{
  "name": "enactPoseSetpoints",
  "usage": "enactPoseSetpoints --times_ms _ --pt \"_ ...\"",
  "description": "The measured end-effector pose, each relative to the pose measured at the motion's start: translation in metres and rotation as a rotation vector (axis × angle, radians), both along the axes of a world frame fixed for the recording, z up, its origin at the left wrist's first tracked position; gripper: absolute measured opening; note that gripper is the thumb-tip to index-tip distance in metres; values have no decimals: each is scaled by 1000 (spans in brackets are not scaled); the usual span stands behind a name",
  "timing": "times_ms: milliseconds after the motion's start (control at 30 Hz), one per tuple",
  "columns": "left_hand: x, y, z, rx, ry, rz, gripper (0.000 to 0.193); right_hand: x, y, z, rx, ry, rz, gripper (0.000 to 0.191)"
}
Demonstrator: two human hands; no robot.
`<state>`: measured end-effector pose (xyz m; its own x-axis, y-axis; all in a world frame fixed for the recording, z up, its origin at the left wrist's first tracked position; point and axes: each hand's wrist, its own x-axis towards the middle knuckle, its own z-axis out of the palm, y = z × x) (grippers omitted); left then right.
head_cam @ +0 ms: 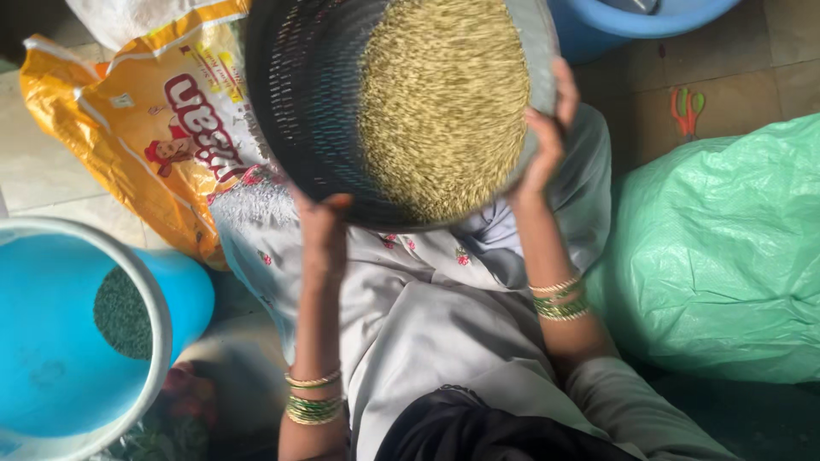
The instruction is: The person sits on the floor and sorts small green grains in a perforated metal tray by hand, picking out debris. They then shake the tray to sift the grains and transfer the contents into a blue bucket.
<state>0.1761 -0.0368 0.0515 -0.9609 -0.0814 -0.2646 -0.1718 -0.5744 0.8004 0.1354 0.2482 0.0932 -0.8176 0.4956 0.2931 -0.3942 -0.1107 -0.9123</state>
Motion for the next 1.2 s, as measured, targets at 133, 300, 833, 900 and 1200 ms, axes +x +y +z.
enactPoseSetpoints --times_ms 133,300,833,900,1200 --pt "28 -67 -23 492 -8 39 52 -4 -62 25 121 -62 208 61" --pt "45 -59 -18 455 -46 15 66 22 -51 37 -17 -109 252 65" --pt "19 -49 -4 416 83 74 67 5 -44 29 38 -64 245 59" --pt "22 -57 -3 537 68 72 67 7 -53 34 78 -66 296 53" --pt "17 76 -1 -927 452 94 102 43 49 -2 -444 119 126 69"
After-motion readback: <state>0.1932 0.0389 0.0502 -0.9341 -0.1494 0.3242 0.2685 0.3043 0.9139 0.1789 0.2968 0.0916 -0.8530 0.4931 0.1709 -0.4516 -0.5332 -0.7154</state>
